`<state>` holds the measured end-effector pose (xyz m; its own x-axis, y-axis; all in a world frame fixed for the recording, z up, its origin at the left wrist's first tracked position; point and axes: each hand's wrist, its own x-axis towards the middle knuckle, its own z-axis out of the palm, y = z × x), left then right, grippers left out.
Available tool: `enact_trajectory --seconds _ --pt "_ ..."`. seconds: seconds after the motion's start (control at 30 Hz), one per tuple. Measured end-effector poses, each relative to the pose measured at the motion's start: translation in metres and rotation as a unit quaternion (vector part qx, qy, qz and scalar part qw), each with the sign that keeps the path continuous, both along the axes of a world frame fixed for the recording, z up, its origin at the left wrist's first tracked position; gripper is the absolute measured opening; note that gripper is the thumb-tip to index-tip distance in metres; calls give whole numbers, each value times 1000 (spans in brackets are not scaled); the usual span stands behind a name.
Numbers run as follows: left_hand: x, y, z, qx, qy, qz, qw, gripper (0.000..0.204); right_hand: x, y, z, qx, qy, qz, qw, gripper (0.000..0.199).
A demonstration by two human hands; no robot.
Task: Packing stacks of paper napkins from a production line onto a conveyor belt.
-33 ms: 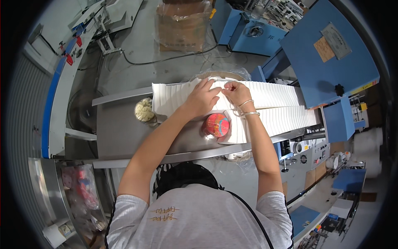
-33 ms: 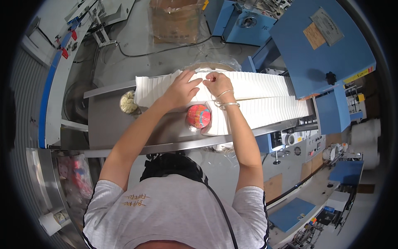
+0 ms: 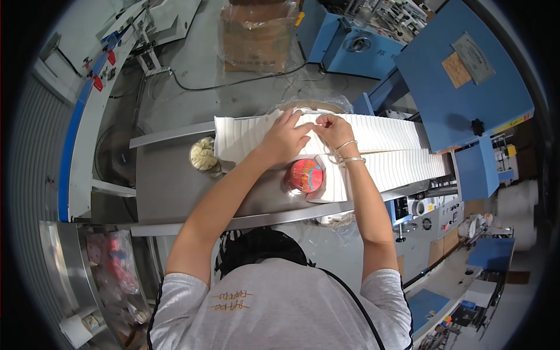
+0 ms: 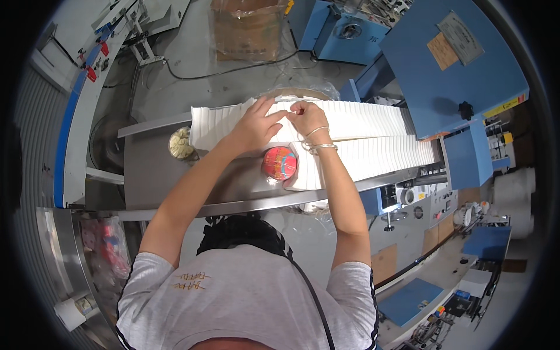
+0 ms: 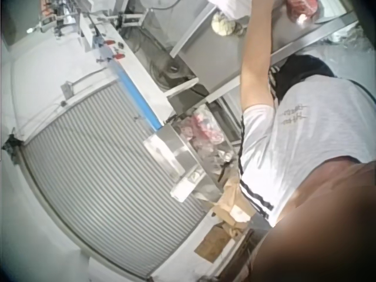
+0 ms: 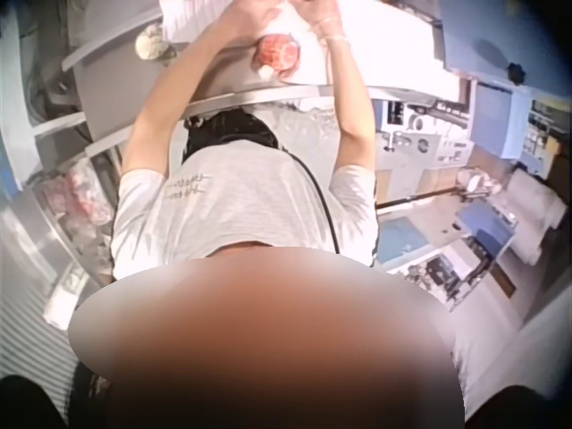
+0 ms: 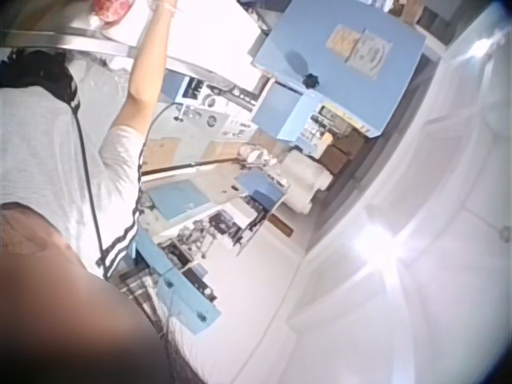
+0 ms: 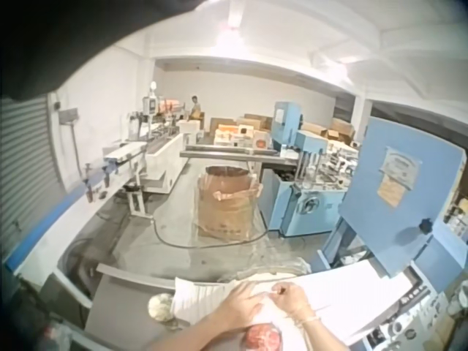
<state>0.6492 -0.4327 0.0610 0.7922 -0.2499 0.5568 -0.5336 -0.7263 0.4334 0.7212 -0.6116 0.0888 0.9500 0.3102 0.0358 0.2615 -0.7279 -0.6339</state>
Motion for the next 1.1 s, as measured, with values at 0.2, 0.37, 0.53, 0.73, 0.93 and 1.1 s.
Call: enact_trajectory --seconds 0.2,0.37,0.53,0.73,0.93,1.1 --pt "-1 2 0 77 -20 21 997 36 -8 6 6 -29 -28 -21 999 15" --pt "-7 16 1 77 -1 28 997 28 -11 5 1 -41 -61 1 997 12" --pt "-22 43 7 91 18 34 995 23 -6 0 4 -147 -58 28 987 16" --pt "-51 76 19 133 106 13 985 20 -24 10 25 -210 -18 37 977 23" --pt "-79 97 18 117 80 -11 990 25 -20 3 6 -186 -143 87 968 28" --pt "-103 81 11 72 82 12 994 30 -26 23 -6 -308 -211 90 923 25"
